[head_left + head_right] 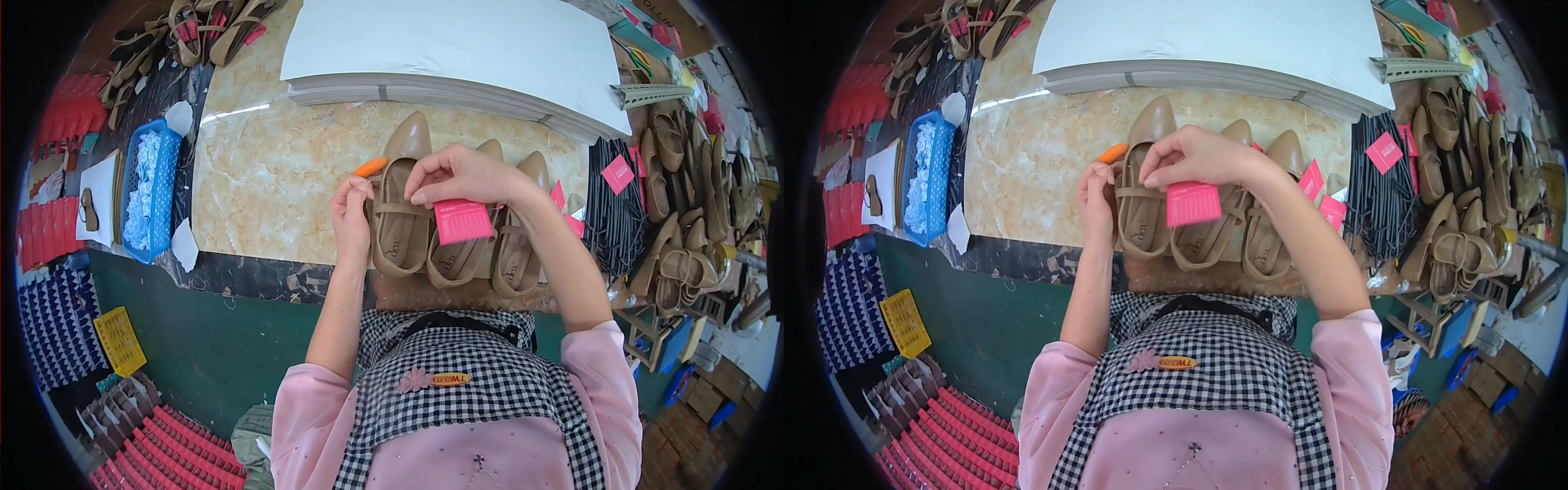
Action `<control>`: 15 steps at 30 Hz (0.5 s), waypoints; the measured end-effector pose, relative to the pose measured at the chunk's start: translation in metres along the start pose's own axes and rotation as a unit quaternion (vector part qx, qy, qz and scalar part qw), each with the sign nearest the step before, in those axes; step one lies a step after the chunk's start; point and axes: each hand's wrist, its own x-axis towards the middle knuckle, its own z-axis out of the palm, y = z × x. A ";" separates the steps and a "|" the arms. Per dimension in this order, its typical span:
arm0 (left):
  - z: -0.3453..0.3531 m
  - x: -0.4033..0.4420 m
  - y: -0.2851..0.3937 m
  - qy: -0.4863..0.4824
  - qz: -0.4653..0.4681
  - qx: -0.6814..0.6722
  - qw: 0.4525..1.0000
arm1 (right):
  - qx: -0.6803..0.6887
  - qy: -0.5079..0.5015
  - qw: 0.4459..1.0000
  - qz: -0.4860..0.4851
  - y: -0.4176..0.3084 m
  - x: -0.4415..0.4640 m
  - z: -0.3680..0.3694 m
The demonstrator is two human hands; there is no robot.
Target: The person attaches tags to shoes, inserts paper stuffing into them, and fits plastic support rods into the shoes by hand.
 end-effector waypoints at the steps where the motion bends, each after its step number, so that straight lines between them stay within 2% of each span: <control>1: 0.000 0.001 -0.001 0.004 -0.004 -0.025 1.000 | 0.016 0.001 1.000 0.004 0.006 0.000 0.001; 3: 0.002 -0.001 0.003 0.001 0.081 0.038 0.996 | 0.049 0.000 0.999 0.010 0.016 0.000 0.006; 4: 0.003 -0.003 0.007 0.001 0.122 0.070 0.990 | -0.095 0.071 0.992 -0.043 0.019 0.000 0.009; 5: 0.003 -0.004 0.008 -0.003 0.122 0.085 0.989 | -0.236 0.141 0.957 -0.095 0.022 0.001 0.012; 6: 0.002 -0.005 0.010 -0.007 0.121 0.101 0.987 | -0.369 0.207 0.895 -0.144 0.024 0.000 0.017; 9: 0.001 -0.006 0.012 0.008 0.118 0.134 0.984 | -0.392 0.335 0.850 -0.108 -0.010 -0.001 0.049; 10: 0.000 -0.005 0.013 0.019 0.119 0.142 0.983 | -0.371 0.307 0.874 -0.068 -0.020 -0.003 0.052; 13: -0.009 -0.004 0.011 0.050 0.116 0.157 0.979 | -0.258 0.125 0.956 -0.068 -0.004 -0.007 0.047; 15: -0.017 -0.005 0.009 0.058 0.104 0.146 0.982 | -0.209 0.044 0.970 -0.118 0.009 -0.010 0.050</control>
